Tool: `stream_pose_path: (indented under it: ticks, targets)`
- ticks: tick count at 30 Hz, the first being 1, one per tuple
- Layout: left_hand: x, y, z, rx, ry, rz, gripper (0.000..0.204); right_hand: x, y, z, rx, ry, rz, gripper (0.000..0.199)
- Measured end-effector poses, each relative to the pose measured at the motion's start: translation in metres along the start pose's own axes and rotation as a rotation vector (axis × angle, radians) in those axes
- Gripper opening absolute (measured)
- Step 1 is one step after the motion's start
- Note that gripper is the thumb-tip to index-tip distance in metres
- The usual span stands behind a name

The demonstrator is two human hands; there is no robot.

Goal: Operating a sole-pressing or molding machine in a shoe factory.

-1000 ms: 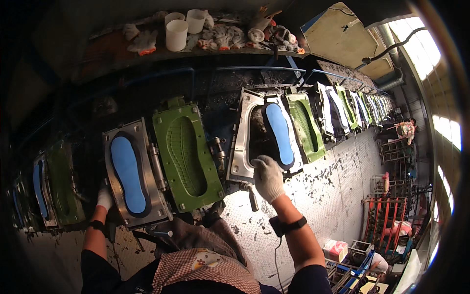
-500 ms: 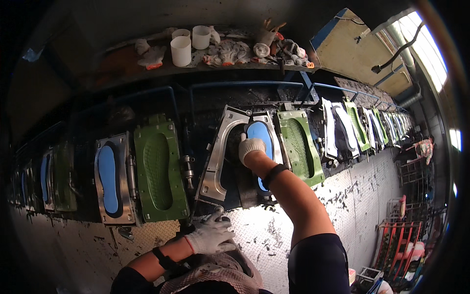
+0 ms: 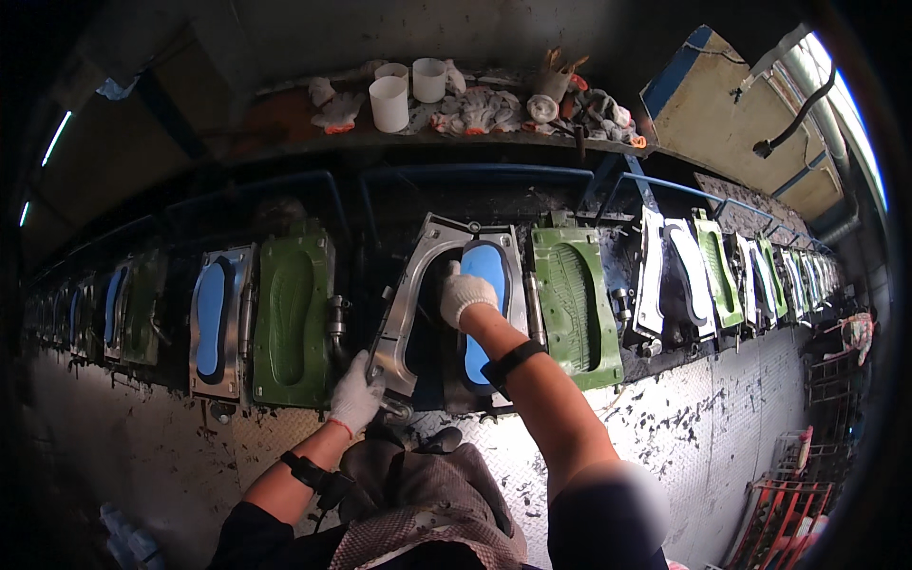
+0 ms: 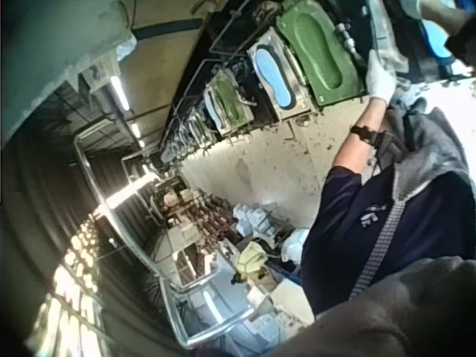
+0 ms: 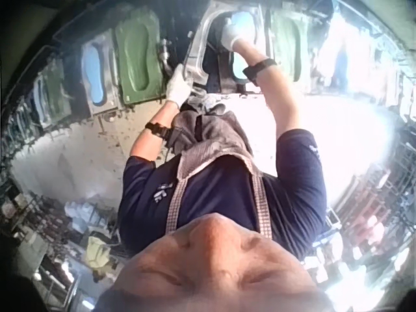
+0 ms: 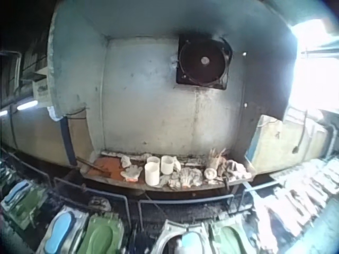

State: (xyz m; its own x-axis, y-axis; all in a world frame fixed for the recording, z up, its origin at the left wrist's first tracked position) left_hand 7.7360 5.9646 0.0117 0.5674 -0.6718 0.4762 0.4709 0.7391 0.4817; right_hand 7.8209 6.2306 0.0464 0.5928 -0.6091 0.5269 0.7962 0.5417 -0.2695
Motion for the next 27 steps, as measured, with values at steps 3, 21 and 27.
stream_pose_path:
  ticks: [3,21,27]
  targets:
    - [0.030,-0.004,-0.103,0.254,-0.080,-0.075,0.084,0.002,-0.011,0.009,-0.062,-0.017,0.037,0.061]
    - [0.021,0.154,-0.080,-0.015,0.449,-0.799,0.033,0.146,0.105,-0.058,-0.619,0.300,0.655,0.038]
    - [0.024,0.170,-0.071,0.157,0.479,-0.649,0.022,0.126,0.109,-0.038,-0.540,0.465,0.539,0.020]
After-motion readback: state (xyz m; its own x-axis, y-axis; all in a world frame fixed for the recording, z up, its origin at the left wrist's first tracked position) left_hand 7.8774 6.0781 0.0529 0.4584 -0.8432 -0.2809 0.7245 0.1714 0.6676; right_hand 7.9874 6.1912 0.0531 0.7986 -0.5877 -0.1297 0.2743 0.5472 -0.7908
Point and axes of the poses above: each hand's wrist, its own x-axis away from the middle knuckle, its own z-axis out of the back of the hand, y = z × x, the point moved 7 cm from there along -x, towards the middle knuckle, and after that the axes turned 9 degrees about -x, right-handed, at the moved point
